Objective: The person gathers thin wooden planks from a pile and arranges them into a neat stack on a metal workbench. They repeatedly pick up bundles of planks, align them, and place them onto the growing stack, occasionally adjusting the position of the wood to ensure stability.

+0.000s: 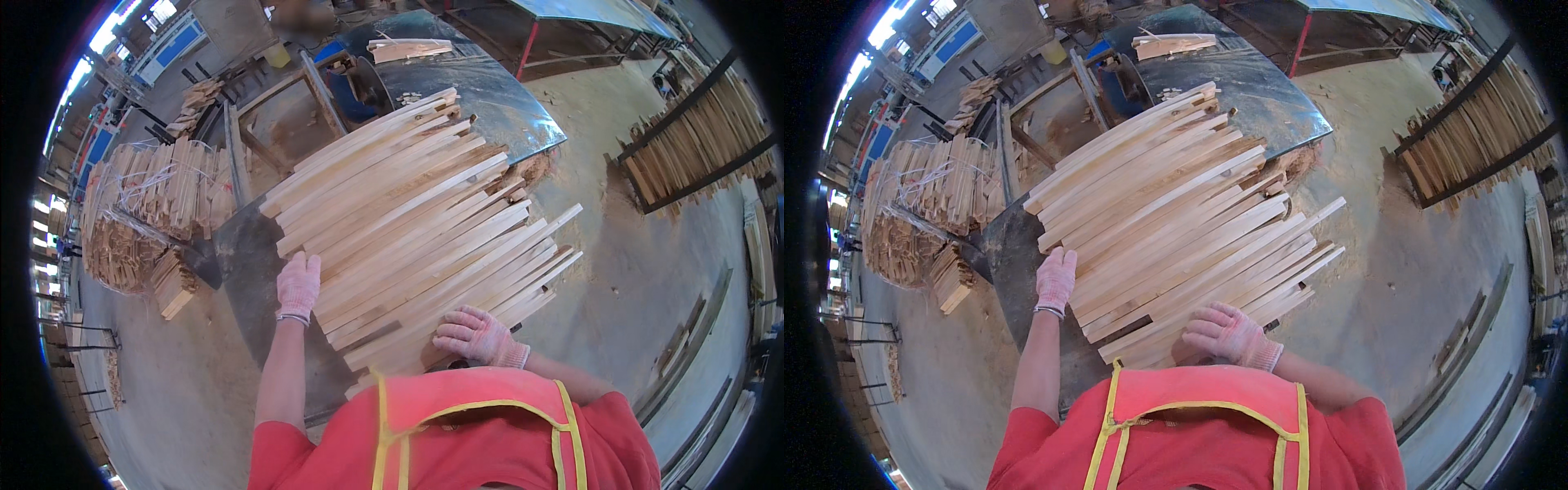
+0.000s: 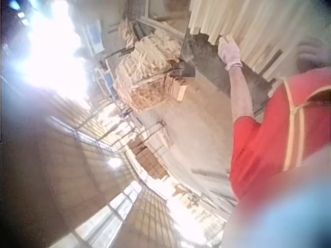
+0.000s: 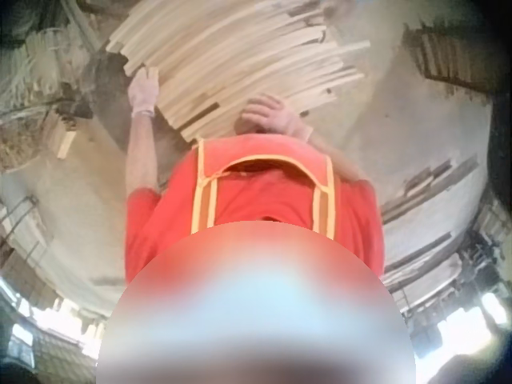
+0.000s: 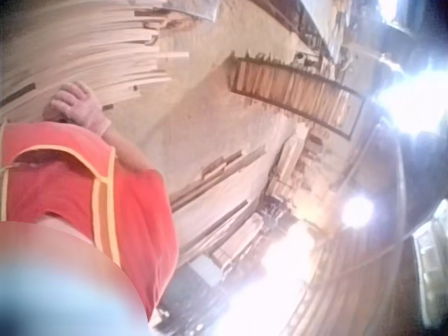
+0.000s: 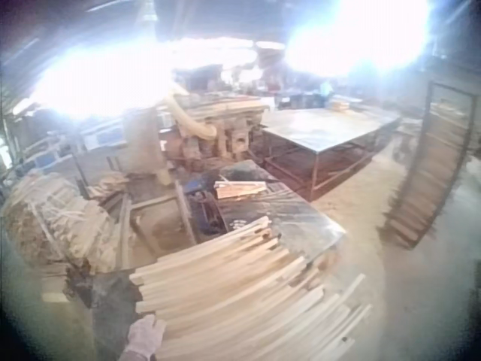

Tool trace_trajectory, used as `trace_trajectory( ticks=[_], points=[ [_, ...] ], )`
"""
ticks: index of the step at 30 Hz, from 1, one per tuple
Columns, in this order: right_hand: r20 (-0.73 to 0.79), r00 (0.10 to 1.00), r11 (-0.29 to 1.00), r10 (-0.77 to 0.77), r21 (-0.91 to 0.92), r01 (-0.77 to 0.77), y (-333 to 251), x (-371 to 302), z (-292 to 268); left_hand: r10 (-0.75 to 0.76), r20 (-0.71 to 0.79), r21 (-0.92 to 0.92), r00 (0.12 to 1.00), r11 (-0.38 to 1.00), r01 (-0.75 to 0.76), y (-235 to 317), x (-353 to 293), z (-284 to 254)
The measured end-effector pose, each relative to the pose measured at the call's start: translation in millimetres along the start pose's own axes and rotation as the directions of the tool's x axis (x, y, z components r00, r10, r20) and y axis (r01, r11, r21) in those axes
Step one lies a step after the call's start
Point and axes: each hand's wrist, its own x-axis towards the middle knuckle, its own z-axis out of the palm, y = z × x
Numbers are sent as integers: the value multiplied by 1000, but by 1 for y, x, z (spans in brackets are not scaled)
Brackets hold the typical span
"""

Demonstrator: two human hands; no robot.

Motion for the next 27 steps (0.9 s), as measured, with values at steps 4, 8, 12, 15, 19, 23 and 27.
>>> trace_trajectory(
  ticks=[4,8,12,15,19,23,27],
  points=[
    [-25,1000,1000,-16,19,17,5,1,6,284,-257,105,923,958,-266,-29,7,17],
    [-39,999,1000,-18,7,18,6,3,9,108,52,-400,993,913,-78,-16,21,1],
    [-40,999,998,-24,60,26,3,11,2,66,-139,-196,988,976,-93,-20,22,16],
    [-60,998,997,-3,73,7,10,7,12,100,-55,-183,993,977,-109,-5,16,-1],
    [-23,999,998,38,51,-37,15,7,12,126,111,131,986,981,-140,-1,31,-43],
    [1,999,997,45,59,-45,21,13,17,333,-319,109,887,943,-315,-9,72,-66],
    [13,997,984,78,158,-79,14,27,-5,544,-446,237,711,838,-492,8,85,-64]
  ],
)
